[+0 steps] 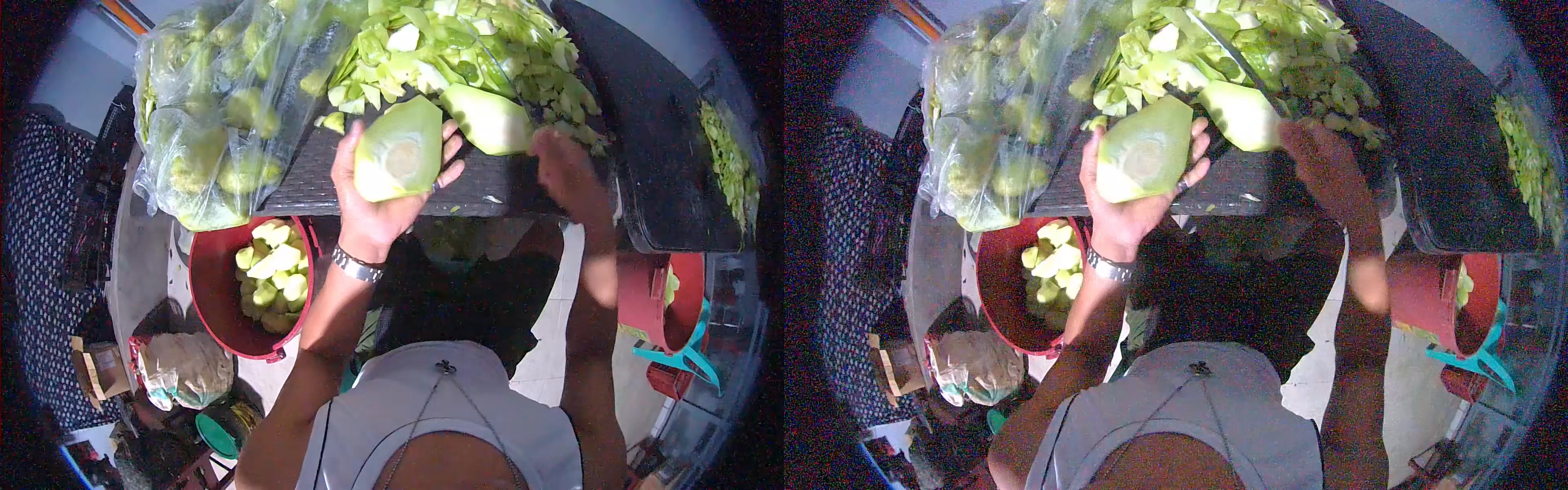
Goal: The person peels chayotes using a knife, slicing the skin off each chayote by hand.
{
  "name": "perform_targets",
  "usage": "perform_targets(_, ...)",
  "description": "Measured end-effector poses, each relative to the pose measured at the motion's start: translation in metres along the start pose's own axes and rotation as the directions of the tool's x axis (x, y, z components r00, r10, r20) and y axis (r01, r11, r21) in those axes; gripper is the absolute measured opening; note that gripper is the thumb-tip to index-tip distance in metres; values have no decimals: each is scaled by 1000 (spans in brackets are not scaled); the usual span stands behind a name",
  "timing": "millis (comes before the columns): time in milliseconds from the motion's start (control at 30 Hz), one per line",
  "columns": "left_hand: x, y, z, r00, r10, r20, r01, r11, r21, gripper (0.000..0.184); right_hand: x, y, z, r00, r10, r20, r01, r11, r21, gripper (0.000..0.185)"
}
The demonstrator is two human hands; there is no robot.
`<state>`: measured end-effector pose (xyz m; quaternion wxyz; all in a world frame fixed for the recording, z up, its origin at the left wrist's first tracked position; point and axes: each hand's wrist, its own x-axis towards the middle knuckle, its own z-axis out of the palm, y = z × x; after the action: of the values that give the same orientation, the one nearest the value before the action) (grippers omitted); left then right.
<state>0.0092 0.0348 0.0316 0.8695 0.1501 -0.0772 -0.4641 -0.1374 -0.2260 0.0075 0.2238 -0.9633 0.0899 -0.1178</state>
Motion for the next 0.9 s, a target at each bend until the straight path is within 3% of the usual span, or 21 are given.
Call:
perform_targets(67,5,-3,-11,999,-26,41,26,1000,-8,77,-9,-26,3,992,121,43,-129,954,272,31)
perform_targets(133,7,-7,-7,998,-49,29,49,999,-5,63,-12,-74,-7,970,235,59,-226,792,567,46)
perform_targets(233,7,-15,1,992,31,-126,-37,998,-52,57,-26,-103,-16,944,262,199,-320,593,738,57)
perform_targets(333,10,-16,6,993,100,-64,-102,994,-36,56,-34,-113,-13,895,363,260,-429,539,724,48)
perform_targets(433,12,-17,5,998,59,10,-59,997,-56,59,-42,-120,-10,879,396,267,-451,505,736,44)
perform_targets(467,14,-20,6,995,73,-61,-72,997,21,56,-44,-125,-9,872,427,238,-450,508,735,42)
perform_targets(567,11,-21,6,991,112,-74,-98,980,171,57,-54,-136,-3,867,462,185,-436,525,731,36)
perform_targets(633,12,-22,9,983,147,-111,-131,982,138,60,-61,-135,5,890,413,192,-409,542,734,32)
perform_targets(733,14,-24,12,961,223,-167,-203,971,129,55,-65,-142,-2,816,497,295,-561,556,613,30)
perform_targets(900,13,-23,7,977,180,-116,-163,977,137,51,-76,-142,10,846,485,221,-509,614,604,31)
